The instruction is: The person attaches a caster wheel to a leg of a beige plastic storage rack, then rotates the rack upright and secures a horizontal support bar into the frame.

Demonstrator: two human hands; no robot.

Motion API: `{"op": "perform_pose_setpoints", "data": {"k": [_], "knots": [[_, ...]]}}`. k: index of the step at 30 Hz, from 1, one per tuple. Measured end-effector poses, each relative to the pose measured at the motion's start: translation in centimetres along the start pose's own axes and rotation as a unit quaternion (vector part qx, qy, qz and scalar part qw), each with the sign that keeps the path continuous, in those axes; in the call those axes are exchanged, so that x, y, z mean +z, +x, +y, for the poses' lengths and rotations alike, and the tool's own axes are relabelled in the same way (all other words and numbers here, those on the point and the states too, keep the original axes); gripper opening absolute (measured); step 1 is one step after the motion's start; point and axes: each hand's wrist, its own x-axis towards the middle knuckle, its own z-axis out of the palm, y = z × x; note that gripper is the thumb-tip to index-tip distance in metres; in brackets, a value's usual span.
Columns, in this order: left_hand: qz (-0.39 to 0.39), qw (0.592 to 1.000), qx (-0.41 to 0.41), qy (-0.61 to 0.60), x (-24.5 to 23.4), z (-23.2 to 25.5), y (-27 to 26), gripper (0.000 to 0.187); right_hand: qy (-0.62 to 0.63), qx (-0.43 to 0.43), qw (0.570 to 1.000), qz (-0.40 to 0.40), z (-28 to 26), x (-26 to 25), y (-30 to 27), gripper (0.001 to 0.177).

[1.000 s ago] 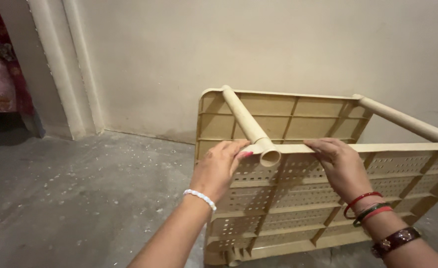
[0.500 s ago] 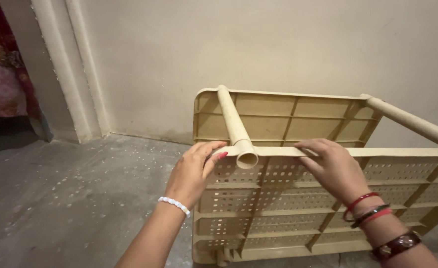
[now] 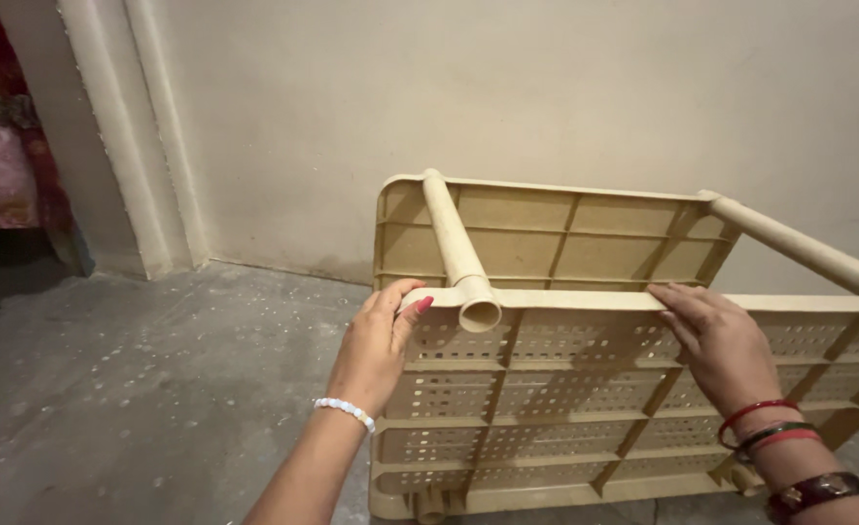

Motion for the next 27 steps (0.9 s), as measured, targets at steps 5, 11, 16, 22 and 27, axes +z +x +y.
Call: {"op": "perform_pose_setpoints", "data": {"k": [5, 11, 16, 22, 27], "knots": [[0.041, 0.999, 0.030, 0.001, -0.5, -0.9, 1.1, 0.039, -0.013, -0.026, 0.999, 0.027, -2.1, -0.4, 0.6, 0.031], [0.088, 0.995, -0.033, 0.042, -2.8, -1.5, 1.9, 0.039, -0.040, -0.029, 0.999, 0.020, -5.9, -0.7, 0.9, 0.031], [0.146, 0.974, 0.084, 0.149, -0.7, 1.8, 2.8, 0.036, -0.022, -0.016, 0.999, 0.017, -6.5, -0.3, 1.6, 0.026], [0.036, 0.941, 0.274, 0.195, 5.3, 6.1, 1.4, 0.035, 0.020, -0.067, 0.996, 0.046, -2.2, 1.0, 1.7, 0.027], [0.012, 0.924, 0.314, 0.220, 9.4, 6.6, 1.8, 0.050, 0.109, 0.098, 0.979, 0.140, 3.6, 1.2, -0.5, 0.018]]}}
